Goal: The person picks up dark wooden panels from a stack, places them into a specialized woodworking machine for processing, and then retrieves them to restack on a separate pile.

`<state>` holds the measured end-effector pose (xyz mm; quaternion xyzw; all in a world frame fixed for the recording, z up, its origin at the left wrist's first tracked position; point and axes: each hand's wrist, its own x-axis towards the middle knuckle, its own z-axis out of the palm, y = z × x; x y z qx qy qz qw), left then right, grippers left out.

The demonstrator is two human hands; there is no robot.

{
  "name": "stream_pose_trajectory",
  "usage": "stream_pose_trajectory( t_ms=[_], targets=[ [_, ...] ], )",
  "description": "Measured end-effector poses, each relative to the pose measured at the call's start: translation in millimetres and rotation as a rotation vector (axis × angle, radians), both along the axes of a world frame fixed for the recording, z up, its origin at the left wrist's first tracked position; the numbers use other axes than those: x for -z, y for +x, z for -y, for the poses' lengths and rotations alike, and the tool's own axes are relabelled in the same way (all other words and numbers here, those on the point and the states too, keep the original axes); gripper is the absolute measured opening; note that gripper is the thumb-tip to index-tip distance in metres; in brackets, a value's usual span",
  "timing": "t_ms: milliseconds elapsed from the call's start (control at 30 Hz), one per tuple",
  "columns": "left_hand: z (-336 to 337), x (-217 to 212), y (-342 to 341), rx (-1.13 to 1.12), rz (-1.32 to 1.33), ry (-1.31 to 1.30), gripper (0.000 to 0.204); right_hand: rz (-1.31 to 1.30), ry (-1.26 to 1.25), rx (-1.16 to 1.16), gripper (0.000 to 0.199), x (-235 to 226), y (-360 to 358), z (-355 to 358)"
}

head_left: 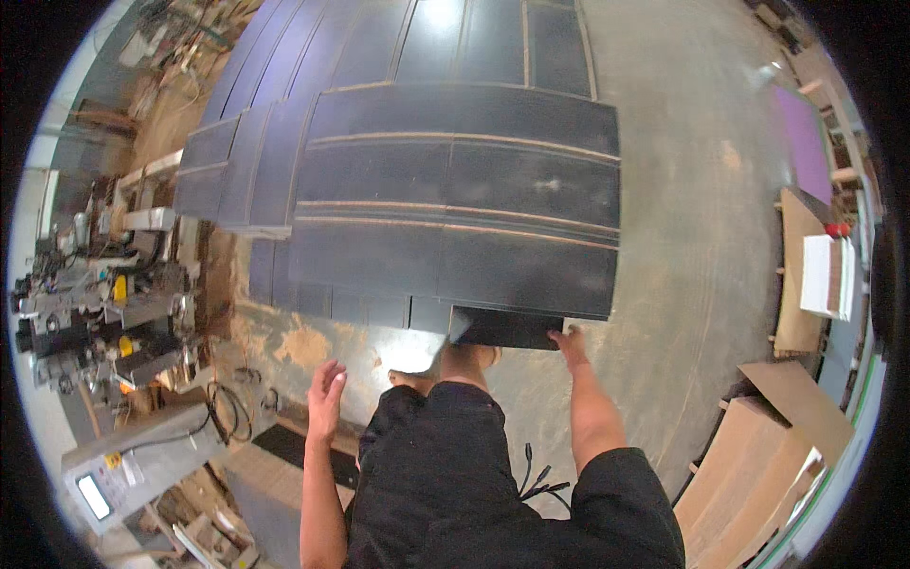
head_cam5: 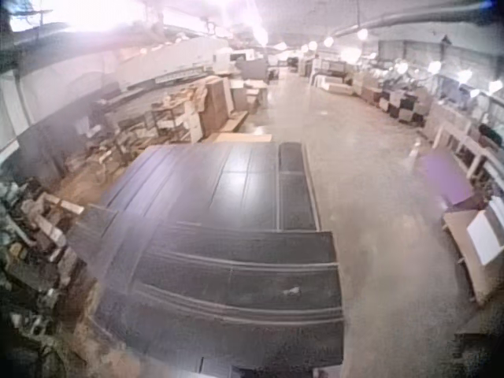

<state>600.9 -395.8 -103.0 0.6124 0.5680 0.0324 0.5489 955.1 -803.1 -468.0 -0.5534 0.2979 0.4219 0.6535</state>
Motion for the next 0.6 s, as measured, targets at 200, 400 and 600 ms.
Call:
stream_pose_trajectory(
  t_ms=[200, 400, 600],
  targets=[
    [41, 45, -77, 0.097, -0.331, -0.035, 0.045, 0.18, -0.261, -0.416, 0.08, -32, -2, -27],
    [108, 40, -167, -0.832, -0.313, -0.311, 0.04, -0.03, -0.433, -0.324, 0.083, -39, -13, -52],
    [87, 37, -158, -0.37, -0.484, -0.268, 0.035, -0.134, -0.414, -0.333, 0.085, -42, -53, -43]
  ],
)
